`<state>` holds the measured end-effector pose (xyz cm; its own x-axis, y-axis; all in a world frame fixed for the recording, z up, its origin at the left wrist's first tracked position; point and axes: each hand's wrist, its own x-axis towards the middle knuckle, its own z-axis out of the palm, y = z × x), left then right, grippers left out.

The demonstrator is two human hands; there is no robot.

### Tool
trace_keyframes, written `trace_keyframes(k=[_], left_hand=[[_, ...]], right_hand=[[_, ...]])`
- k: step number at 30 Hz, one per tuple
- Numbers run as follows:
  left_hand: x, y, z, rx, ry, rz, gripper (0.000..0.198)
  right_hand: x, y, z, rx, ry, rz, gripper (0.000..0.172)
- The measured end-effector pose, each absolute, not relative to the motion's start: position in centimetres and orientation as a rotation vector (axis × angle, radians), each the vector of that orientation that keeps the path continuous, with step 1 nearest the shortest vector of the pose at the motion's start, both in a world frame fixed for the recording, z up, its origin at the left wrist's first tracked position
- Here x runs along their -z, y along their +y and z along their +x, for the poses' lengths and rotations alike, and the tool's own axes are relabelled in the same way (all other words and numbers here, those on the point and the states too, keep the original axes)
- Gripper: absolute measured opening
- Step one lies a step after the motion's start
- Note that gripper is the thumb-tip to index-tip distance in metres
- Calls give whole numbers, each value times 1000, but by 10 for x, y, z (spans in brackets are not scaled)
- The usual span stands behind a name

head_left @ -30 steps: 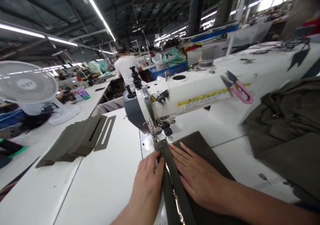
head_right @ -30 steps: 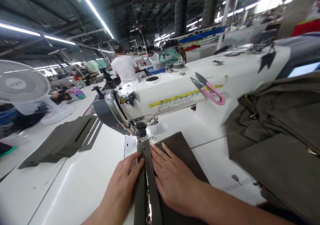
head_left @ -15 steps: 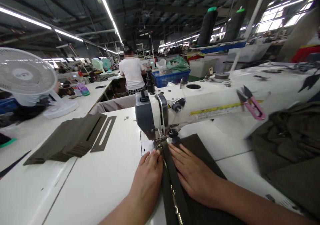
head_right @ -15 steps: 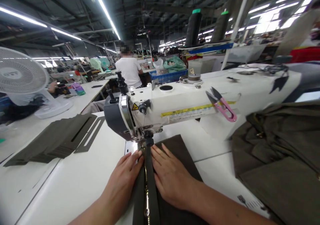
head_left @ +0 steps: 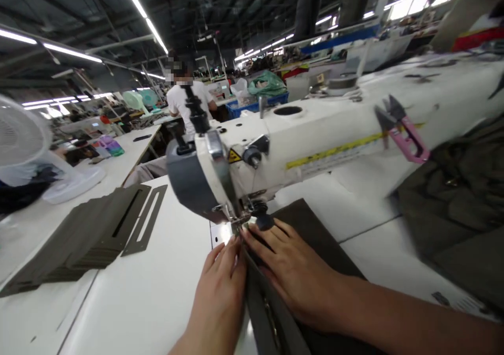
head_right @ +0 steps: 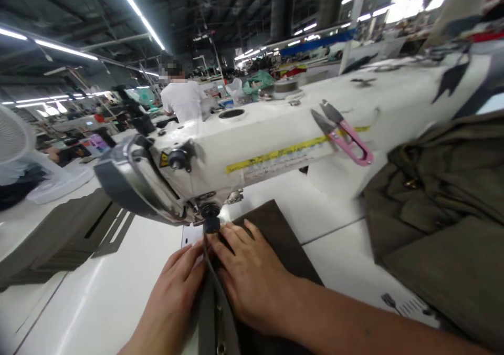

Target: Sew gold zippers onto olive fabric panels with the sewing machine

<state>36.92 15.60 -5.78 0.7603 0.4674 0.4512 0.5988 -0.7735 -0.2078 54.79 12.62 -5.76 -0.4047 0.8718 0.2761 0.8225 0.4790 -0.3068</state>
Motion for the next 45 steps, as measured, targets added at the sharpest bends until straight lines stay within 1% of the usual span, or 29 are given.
trace_keyframes(k=[8, 16, 20, 23, 29, 35, 40, 45], left_hand=[[58, 163, 359, 436, -772, -2643, 35], [51, 166, 354, 339, -733, -2679, 35], [51, 165, 357, 280, -718, -2648, 36], [51, 161, 362, 306, -707, -2636, 36], [52, 156, 372, 429, -762, -2617, 32], [51, 151, 377, 521, -849, -2624, 32], [53, 150, 377, 571, -880, -2646, 30], [56, 152, 377, 606, -881, -2649, 30]], right_hand=[[52, 128, 548, -236, -2232, -1385, 45], [56, 129, 551, -197, -2157, -1359, 43], [56, 129, 552, -183, -2213, -1372, 48], [57, 127, 554, -169, -2294, -1345, 50], [61, 124, 553, -163, -2336, -1323, 46], [66, 124, 551, -64, -2380, -1328, 46], [72, 124, 550, 77, -2391, -1329, 49], [71, 124, 552, 116, -2420, -1325, 54]])
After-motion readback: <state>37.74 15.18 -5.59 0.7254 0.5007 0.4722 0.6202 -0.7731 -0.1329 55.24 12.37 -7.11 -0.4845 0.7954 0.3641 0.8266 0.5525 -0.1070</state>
